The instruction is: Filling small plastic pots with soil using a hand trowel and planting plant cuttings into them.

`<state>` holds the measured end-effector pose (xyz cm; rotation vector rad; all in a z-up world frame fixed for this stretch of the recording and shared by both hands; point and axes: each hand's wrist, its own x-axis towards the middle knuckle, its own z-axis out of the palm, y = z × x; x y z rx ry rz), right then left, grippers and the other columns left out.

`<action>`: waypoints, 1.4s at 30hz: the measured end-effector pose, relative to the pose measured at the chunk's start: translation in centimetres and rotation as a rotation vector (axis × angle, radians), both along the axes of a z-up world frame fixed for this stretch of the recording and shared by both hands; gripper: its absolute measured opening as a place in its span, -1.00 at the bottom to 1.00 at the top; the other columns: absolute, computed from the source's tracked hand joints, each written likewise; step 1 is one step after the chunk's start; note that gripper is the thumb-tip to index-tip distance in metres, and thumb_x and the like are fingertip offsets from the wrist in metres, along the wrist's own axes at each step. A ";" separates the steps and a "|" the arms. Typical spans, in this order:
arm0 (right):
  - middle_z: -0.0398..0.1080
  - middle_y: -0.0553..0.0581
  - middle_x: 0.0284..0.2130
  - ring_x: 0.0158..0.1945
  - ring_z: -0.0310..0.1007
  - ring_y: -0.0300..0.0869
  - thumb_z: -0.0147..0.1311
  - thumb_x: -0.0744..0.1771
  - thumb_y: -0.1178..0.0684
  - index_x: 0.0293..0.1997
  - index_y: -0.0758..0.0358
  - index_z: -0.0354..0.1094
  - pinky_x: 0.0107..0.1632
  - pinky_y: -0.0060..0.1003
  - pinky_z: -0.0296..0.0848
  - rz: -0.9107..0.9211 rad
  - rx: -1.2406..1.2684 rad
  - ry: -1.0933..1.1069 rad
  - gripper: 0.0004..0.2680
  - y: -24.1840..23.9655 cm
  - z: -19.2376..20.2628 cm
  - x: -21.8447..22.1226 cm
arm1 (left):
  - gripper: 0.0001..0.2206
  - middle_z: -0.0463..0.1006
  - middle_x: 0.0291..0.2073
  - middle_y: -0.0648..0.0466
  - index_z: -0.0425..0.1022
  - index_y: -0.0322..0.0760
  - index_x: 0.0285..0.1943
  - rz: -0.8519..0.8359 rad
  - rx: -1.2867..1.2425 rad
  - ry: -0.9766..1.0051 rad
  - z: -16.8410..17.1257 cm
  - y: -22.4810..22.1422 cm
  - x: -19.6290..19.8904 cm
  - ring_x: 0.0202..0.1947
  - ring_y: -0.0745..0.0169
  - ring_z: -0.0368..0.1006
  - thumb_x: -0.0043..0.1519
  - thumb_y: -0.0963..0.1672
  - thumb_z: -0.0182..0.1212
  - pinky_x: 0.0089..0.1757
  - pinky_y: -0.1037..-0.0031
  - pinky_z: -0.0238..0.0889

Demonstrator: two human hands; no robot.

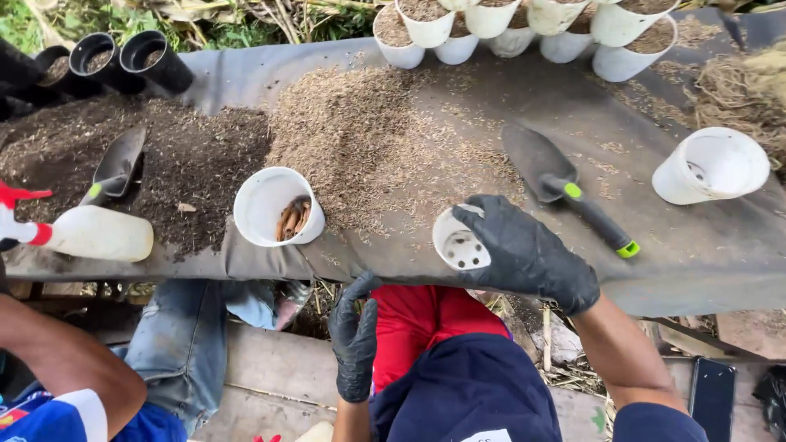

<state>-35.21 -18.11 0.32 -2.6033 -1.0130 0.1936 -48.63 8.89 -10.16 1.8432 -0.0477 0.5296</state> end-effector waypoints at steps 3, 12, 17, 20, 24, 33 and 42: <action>0.23 0.42 0.17 0.19 0.29 0.19 0.39 0.15 -0.43 0.33 0.29 0.18 0.15 0.04 0.38 -0.025 -0.039 -0.183 -0.24 0.2 -2.0 -0.8 | -0.77 0.60 0.00 -0.06 0.49 -0.31 0.16 0.093 0.276 -0.120 -0.3 0.9 0.7 0.00 -0.06 0.49 0.36 -0.17 0.06 0.07 0.20 0.34; 0.10 0.42 0.30 0.37 0.19 0.30 0.39 0.17 -0.30 0.40 0.11 0.16 0.22 0.06 0.46 -0.154 0.073 0.167 -0.30 6.2 -1.6 2.4 | -0.48 0.52 0.16 -0.11 0.40 -0.29 0.36 0.030 0.372 -0.237 -0.4 -1.2 4.0 0.14 -0.14 0.42 0.21 -0.06 0.32 0.19 0.05 0.20; -0.10 0.44 0.43 0.49 -0.18 0.39 0.30 0.20 -0.45 0.55 0.05 -0.03 0.35 0.27 0.20 -0.239 0.087 0.217 -0.20 4.3 3.1 1.4 | -0.15 0.19 0.33 -0.34 0.00 -0.44 0.57 0.045 0.233 -0.150 1.7 -2.7 5.4 0.28 -0.36 0.27 0.14 -0.10 0.46 0.12 0.08 0.36; 0.34 0.38 0.17 0.32 0.31 0.28 0.11 0.31 -0.32 0.43 0.24 0.21 0.25 0.11 0.39 -0.391 -0.042 -0.275 -0.41 -3.0 2.2 -0.4 | -0.13 0.16 0.38 -0.39 0.01 -0.49 0.55 0.015 0.276 -0.179 1.5 -2.1 6.1 0.33 -0.42 0.21 0.11 -0.09 0.47 0.09 0.03 0.38; 0.48 0.27 -0.04 0.13 0.52 0.07 0.06 0.36 -0.33 0.19 0.28 0.41 0.37 -0.12 0.36 -0.492 -0.172 -0.632 -0.54 -11.1 -3.0 -1.0 | -0.17 0.18 0.38 -0.35 0.03 -0.45 0.55 0.004 0.254 -0.195 0.9 -1.6 6.6 0.31 -0.37 0.23 0.15 -0.07 0.43 0.08 0.08 0.39; 0.50 0.16 -0.29 -0.22 0.57 0.02 0.14 0.36 -0.04 0.20 0.14 0.47 -0.19 -0.15 0.60 -0.547 -0.365 -0.605 -0.71 -12.1 -5.8 1.4 | -0.25 0.27 0.36 -0.20 0.12 -0.36 0.53 0.013 0.226 -0.204 -0.5 -0.4 8.3 0.19 -0.10 0.32 0.22 0.05 0.31 0.05 0.22 0.40; 0.32 0.27 -0.21 -0.31 0.41 0.11 -0.15 0.47 -0.03 0.08 0.26 0.30 -0.45 0.11 0.48 -0.512 -0.274 -0.256 -0.80 -3.2 -1.1 11.7 | -0.44 0.39 0.21 -0.16 0.15 -0.32 0.50 0.057 0.285 -0.257 0.1 -0.8 8.4 0.20 -0.11 0.32 0.37 0.00 0.11 0.20 0.12 0.26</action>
